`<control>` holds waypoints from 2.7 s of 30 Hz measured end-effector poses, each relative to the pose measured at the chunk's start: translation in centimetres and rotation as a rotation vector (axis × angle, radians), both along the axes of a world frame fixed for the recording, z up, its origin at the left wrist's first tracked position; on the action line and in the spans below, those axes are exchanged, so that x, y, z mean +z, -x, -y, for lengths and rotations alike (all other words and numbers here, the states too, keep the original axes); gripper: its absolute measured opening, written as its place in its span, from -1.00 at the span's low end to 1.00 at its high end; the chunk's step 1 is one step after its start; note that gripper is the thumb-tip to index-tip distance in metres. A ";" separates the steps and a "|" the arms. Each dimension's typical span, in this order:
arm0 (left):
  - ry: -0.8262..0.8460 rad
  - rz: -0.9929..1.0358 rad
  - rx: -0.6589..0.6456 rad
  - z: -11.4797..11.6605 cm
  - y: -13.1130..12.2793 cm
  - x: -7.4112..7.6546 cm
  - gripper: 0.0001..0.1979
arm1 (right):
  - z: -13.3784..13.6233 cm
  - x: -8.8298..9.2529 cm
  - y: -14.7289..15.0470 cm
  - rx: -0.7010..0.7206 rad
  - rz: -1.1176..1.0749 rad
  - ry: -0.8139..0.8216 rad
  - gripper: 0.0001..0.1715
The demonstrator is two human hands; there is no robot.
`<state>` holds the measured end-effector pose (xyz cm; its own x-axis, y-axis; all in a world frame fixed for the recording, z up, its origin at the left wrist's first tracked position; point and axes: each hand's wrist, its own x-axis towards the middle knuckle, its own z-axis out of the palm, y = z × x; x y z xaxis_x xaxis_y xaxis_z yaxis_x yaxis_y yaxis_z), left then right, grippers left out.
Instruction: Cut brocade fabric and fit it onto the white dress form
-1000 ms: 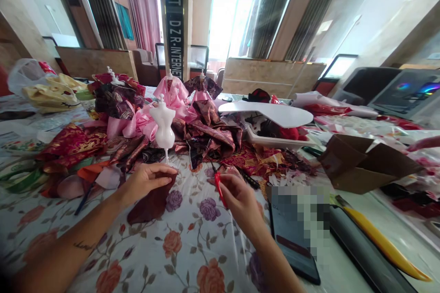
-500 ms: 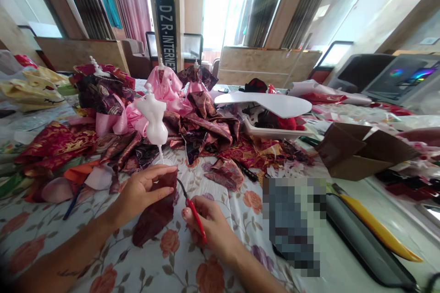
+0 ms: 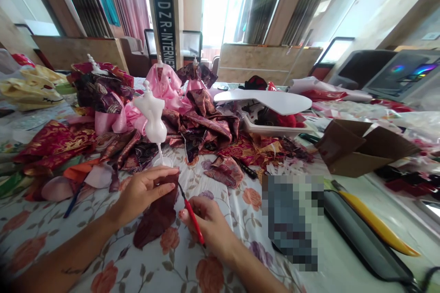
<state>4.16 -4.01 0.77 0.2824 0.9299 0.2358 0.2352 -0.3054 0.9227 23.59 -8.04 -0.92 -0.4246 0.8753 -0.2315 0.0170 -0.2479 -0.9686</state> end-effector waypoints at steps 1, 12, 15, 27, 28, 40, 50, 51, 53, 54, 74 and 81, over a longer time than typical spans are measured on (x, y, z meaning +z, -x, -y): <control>0.008 0.002 -0.003 0.0 0.0 0.0 -0.72 | 0.0 0.0 0.0 0.004 0.006 -0.004 -0.39; -0.003 -0.050 0.054 -0.2 0.4 0.4 -0.82 | -0.1 -0.2 0.2 0.008 0.003 -0.006 -0.39; 0.042 -0.055 0.016 -0.2 0.6 0.6 -0.75 | -0.1 -0.2 0.1 0.009 -0.010 0.003 -0.38; 0.124 -0.044 -0.055 0.1 0.6 0.6 -0.66 | -0.2 -0.5 -0.3 0.050 -0.020 0.005 -0.36; 0.144 -0.033 -0.061 0.2 0.6 0.7 -0.64 | -0.2 -0.6 -0.3 0.055 -0.022 0.002 -0.37; 0.242 0.003 -0.088 0.1 0.6 0.6 -0.56 | 0.0 -0.5 -0.1 0.036 -0.032 0.025 -0.34; 0.274 0.033 -0.082 0.0 0.6 0.7 -0.54 | 0.2 -0.4 0.0 0.010 0.027 0.002 -0.33; 0.279 0.035 -0.085 0.0 0.6 0.7 -0.54 | 0.1 -0.4 0.0 0.014 0.024 0.001 -0.33; 0.294 0.048 -0.100 0.1 0.5 0.7 -0.53 | 0.1 -0.4 0.1 0.023 0.015 -0.002 -0.33; 0.300 0.054 -0.109 0.1 0.5 0.7 -0.54 | 0.1 -0.4 0.1 0.029 0.013 -0.004 -0.34; 0.431 0.174 -0.220 0.4 0.6 0.9 -0.56 | 0.1 -0.3 -0.3 0.093 0.039 -0.029 -0.35; 0.486 0.177 -0.300 0.2 0.9 0.6 -0.54 | 0.3 -0.2 -0.2 0.086 0.033 -0.032 -0.37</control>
<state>3.25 -4.20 1.34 0.5448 0.8285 -0.1294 0.0339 0.1324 0.9906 23.82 -8.30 -1.11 -0.4914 0.8429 -0.2191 0.0693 -0.2129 -0.9746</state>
